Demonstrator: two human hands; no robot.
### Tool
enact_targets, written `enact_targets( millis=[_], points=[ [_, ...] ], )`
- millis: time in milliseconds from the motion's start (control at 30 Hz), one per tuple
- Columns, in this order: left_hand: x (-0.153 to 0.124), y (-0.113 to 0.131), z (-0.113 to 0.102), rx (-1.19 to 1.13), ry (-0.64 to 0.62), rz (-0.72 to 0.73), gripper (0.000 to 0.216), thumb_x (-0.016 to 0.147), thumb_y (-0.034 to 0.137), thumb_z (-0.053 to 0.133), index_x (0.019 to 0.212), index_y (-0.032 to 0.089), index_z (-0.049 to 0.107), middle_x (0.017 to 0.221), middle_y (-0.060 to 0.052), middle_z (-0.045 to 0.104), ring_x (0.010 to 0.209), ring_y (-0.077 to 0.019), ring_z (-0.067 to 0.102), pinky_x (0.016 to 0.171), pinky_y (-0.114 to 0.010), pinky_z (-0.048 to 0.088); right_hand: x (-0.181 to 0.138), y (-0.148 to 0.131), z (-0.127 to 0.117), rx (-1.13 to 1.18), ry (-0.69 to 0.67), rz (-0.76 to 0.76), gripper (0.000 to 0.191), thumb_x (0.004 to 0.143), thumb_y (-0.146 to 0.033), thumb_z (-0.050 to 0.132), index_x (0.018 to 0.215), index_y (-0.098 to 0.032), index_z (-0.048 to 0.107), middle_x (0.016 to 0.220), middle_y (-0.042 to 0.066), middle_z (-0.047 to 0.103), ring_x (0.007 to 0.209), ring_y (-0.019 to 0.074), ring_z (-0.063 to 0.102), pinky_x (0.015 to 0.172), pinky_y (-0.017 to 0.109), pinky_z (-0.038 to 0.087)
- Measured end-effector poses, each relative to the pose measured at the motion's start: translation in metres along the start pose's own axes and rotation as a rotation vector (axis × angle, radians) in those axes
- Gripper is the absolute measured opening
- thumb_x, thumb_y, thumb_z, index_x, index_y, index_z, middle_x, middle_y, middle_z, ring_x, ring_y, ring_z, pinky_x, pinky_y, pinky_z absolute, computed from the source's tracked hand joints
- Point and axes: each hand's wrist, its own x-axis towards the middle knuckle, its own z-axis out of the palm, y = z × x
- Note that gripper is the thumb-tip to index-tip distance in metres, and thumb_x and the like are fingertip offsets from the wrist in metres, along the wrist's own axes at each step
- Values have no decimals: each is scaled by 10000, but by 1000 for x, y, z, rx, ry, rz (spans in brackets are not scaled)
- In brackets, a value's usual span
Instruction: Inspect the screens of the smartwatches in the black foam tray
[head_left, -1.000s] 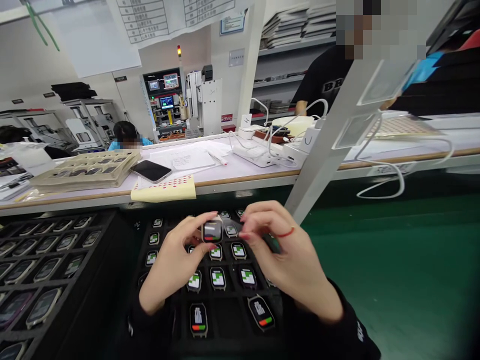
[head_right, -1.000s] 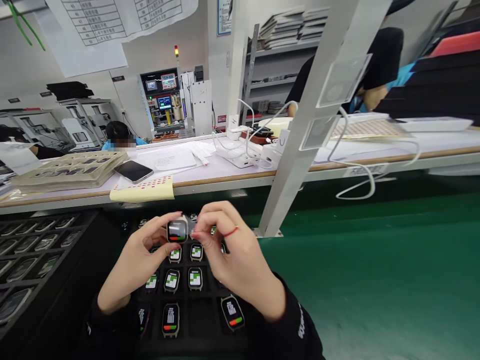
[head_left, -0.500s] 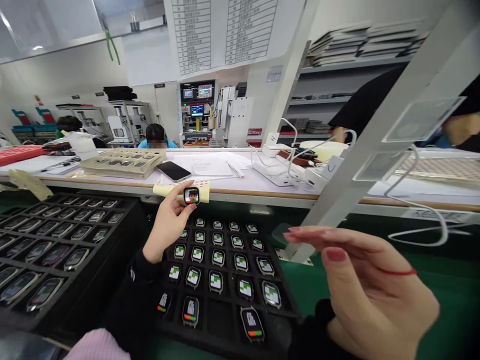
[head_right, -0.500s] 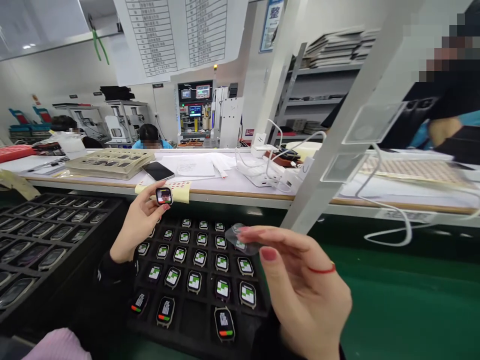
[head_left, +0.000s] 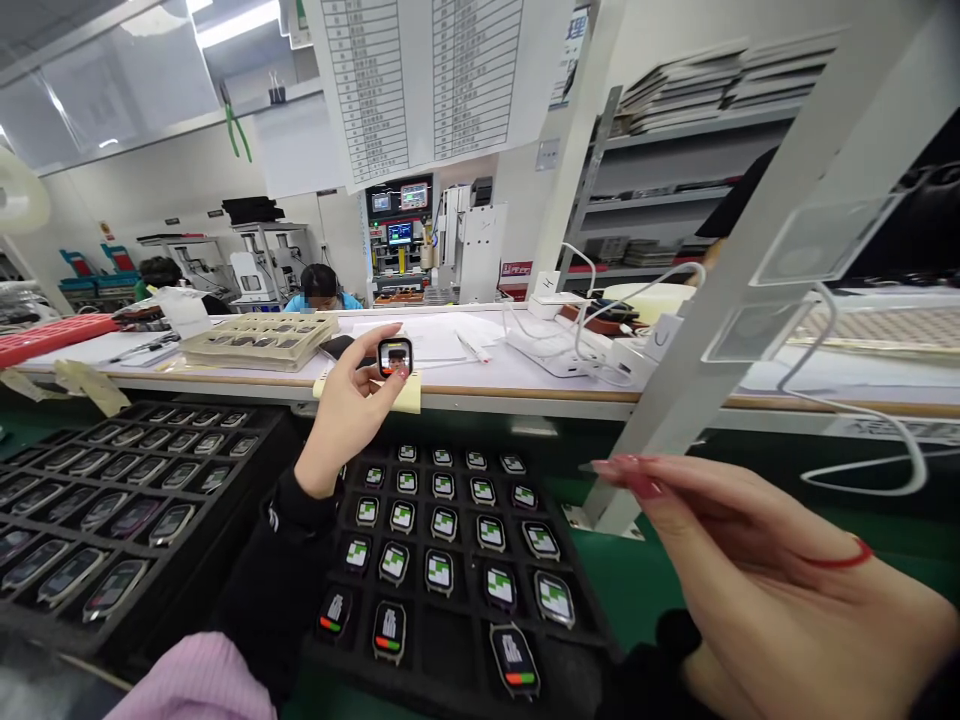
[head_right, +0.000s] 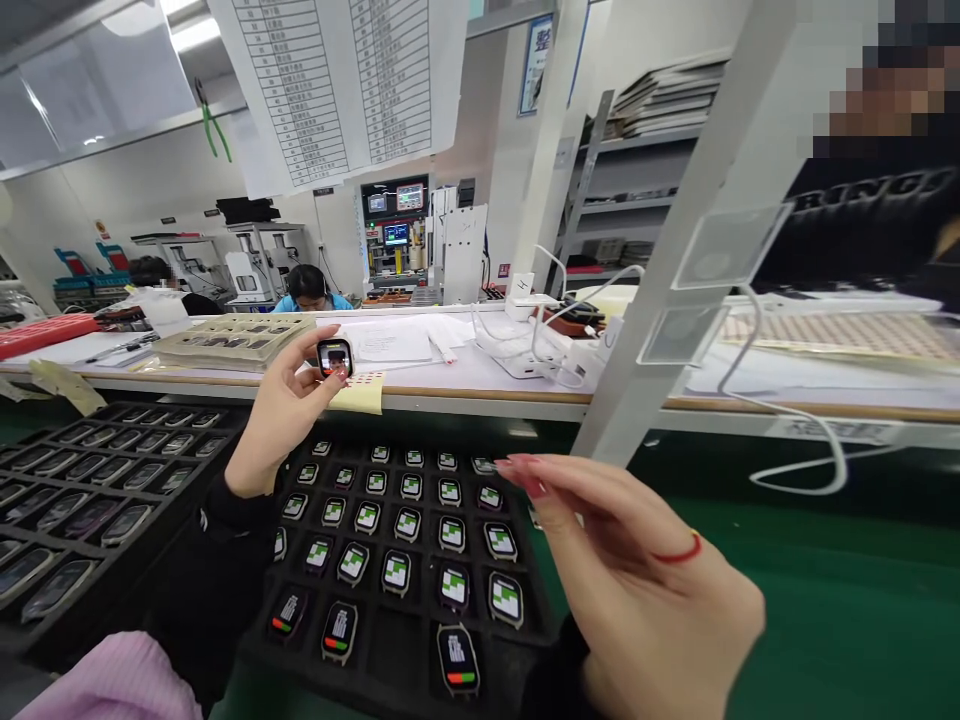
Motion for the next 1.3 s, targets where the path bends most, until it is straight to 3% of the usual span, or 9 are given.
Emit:
enact_targets(
  millis=[200, 400, 567, 633, 733, 867, 933, 1100, 1300],
  points=[
    [-12, -3, 2, -2, 1, 0, 523, 824, 264, 730, 1328, 246, 591, 1195, -69, 615, 810, -127, 600, 691, -222, 514, 4, -3, 5, 92, 62, 44, 225, 897, -388, 832, 813, -213, 719, 888, 77, 708, 749, 234, 728, 712, 329, 674],
    [-48, -10, 9, -51, -56, -111, 582, 861, 296, 719, 1414, 273, 540, 1131, -73, 666, 895, -184, 633, 745, -275, 530, -3, 9, 15, 153, 90, 59, 79, 876, -255, 826, 859, -209, 765, 845, 52, 716, 701, 200, 690, 614, 258, 605],
    [-72, -16, 21, -99, -105, -225, 619, 818, 272, 768, 1408, 282, 580, 1047, -54, 673, 771, -144, 582, 724, -272, 527, -7, 15, 34, 190, -69, 149, 60, 905, -268, 784, 898, -212, 761, 769, 19, 676, 593, 167, 635, 505, 223, 574],
    [-77, -17, 24, -69, -119, -239, 604, 789, 244, 791, 1368, 291, 624, 968, -31, 652, 708, -122, 563, 700, -262, 531, -7, 19, 43, 237, -139, 184, 95, 925, -251, 752, 1011, -214, 736, 782, 12, 670, 600, 162, 632, 488, 209, 560],
    [-79, -20, 25, -48, -155, -207, 592, 764, 191, 805, 1322, 327, 662, 892, 1, 629, 680, -107, 563, 684, -243, 537, -8, 26, 54, 254, -200, 188, 189, 972, -213, 653, 1157, -244, 668, 895, 14, 671, 715, 168, 647, 574, 221, 563],
    [-79, -23, 25, -41, -194, -147, 602, 755, 160, 819, 1294, 383, 671, 820, 28, 616, 691, -106, 564, 659, -215, 536, -9, 31, 62, 141, -306, 109, 225, 1011, -152, 503, 1023, -230, 714, 1054, 34, 644, 835, 167, 643, 754, 270, 542],
    [-79, -25, 25, -19, -208, -123, 606, 749, 140, 821, 1282, 392, 679, 805, 33, 613, 685, -107, 563, 660, -214, 541, -9, 30, 65, 143, -382, 95, 266, 1036, -161, 455, 1059, -230, 710, 1104, 44, 627, 913, 186, 638, 810, 294, 532],
    [-77, -28, 27, 20, -222, -95, 574, 795, 105, 760, 1287, 389, 675, 894, 22, 662, 696, -111, 591, 709, -235, 561, -11, 28, 71, 212, -500, 150, 179, 1012, -202, 562, 1146, -219, 679, 1166, 67, 589, 903, 199, 627, 750, 295, 550],
    [-77, -26, 24, 8, -264, -120, 507, 852, 132, 718, 1306, 349, 658, 1169, -16, 705, 783, -124, 626, 744, -234, 562, -9, 27, 65, 390, -603, 231, 309, 939, -106, 601, 1194, -262, 681, 1237, 50, 524, 942, 174, 608, 741, 250, 569]
  ],
)
